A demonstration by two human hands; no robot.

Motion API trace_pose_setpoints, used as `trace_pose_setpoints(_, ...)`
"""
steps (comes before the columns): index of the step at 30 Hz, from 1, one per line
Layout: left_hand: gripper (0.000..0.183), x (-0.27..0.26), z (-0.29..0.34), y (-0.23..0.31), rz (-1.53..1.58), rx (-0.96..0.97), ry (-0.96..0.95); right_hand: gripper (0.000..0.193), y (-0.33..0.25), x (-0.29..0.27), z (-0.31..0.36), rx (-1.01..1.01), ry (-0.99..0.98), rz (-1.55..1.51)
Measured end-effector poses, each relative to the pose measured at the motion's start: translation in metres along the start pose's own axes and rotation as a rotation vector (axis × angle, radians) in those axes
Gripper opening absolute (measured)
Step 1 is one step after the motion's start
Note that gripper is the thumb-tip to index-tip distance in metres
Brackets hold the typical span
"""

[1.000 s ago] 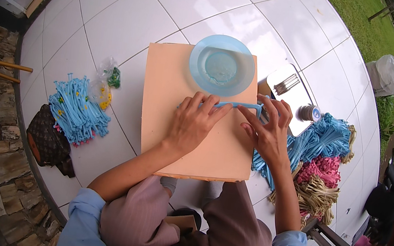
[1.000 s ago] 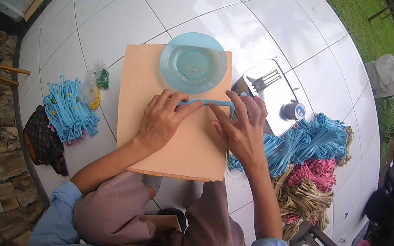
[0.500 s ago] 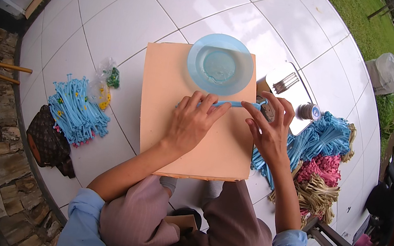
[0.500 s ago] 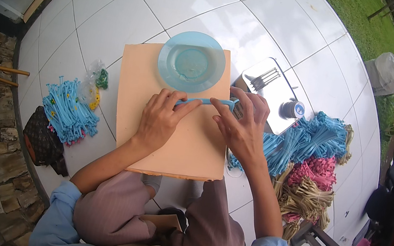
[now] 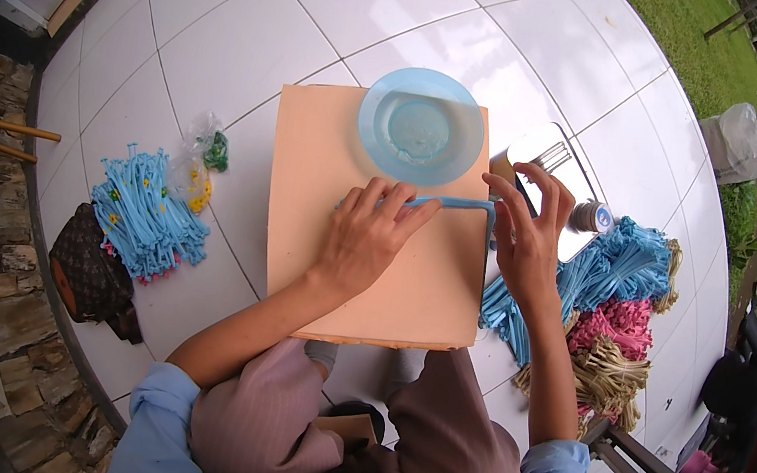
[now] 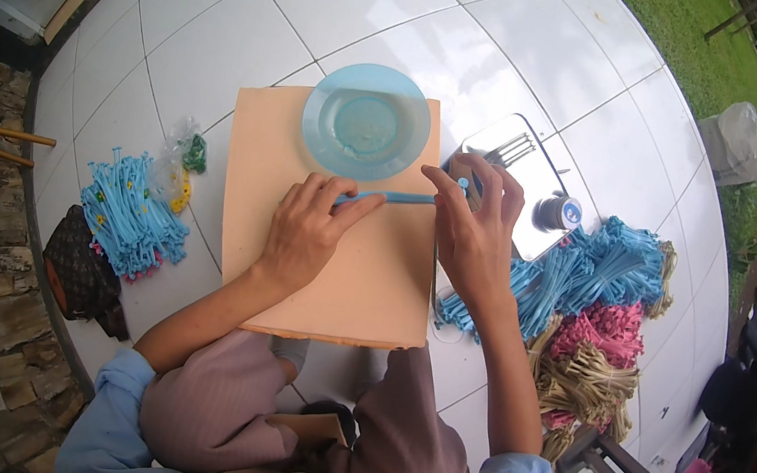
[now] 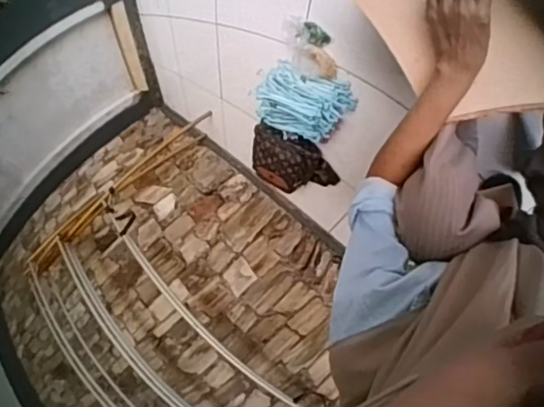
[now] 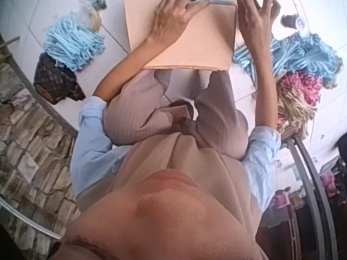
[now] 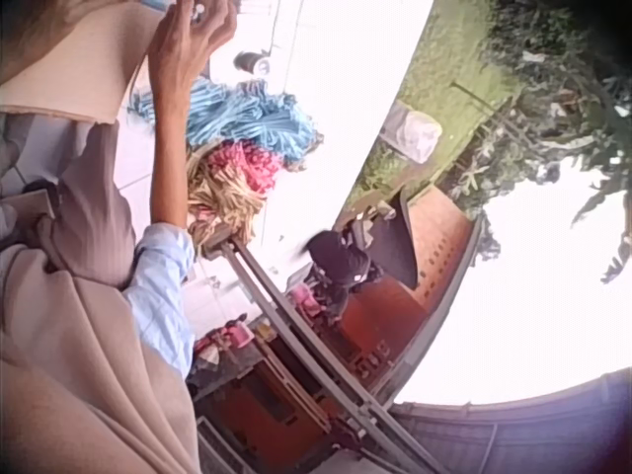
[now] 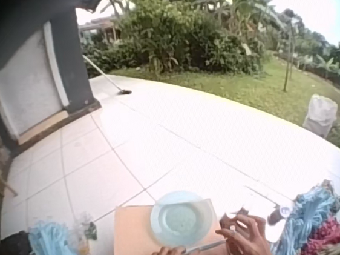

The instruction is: The person prepares blue shoe straps by applying a substance from a container, folding the straps over, and smoothing them against a flat surface.

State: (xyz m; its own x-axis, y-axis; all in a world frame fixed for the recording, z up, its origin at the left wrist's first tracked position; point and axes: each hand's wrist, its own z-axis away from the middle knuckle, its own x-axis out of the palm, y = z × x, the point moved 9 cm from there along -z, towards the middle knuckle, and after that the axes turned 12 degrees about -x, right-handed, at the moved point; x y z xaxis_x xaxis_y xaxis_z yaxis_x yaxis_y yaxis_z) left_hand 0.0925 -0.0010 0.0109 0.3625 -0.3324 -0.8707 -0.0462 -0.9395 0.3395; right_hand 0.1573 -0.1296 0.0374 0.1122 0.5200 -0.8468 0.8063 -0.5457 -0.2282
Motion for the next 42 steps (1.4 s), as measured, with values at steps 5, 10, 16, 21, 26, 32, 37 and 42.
trace_pose_setpoints(5, 0.039, -0.002, 0.0, 0.0, 0.013, 0.002, 0.008, 0.025, -0.014, 0.015, -0.035, -0.125, -0.105, 0.021)
trace_pose_setpoints(10, 0.035, -0.002, 0.0, 0.001, 0.012, 0.013, 0.037, 0.031, -0.017, 0.033, -0.044, -0.226, -0.156, 0.032)
trace_pose_setpoints(16, 0.032, 0.001, 0.0, 0.0, 0.008, 0.008, 0.01, 0.028, -0.014, 0.031, -0.044, -0.179, -0.168, 0.01)
trace_pose_setpoints(21, 0.037, 0.0, 0.001, -0.003, 0.01, -0.003, 0.003, 0.021, -0.014, 0.008, -0.023, -0.087, -0.099, -0.04)
trace_pose_setpoints(26, 0.037, -0.001, 0.0, 0.0, 0.016, 0.005, -0.004, 0.03, -0.022, 0.007, 0.01, -0.146, -0.097, 0.075)
trace_pose_setpoints(32, 0.039, 0.001, 0.0, -0.003, 0.024, -0.005, -0.012, 0.032, -0.025, 0.017, 0.012, -0.154, -0.16, 0.125)
trace_pose_setpoints(37, 0.039, 0.001, -0.001, -0.001, 0.018, 0.002, -0.008, 0.035, -0.023, 0.015, 0.012, -0.145, -0.128, 0.13)
trace_pose_setpoints(42, 0.04, 0.001, -0.001, -0.001, 0.009, -0.002, -0.017, 0.039, -0.015, 0.004, 0.011, -0.089, -0.035, 0.032)
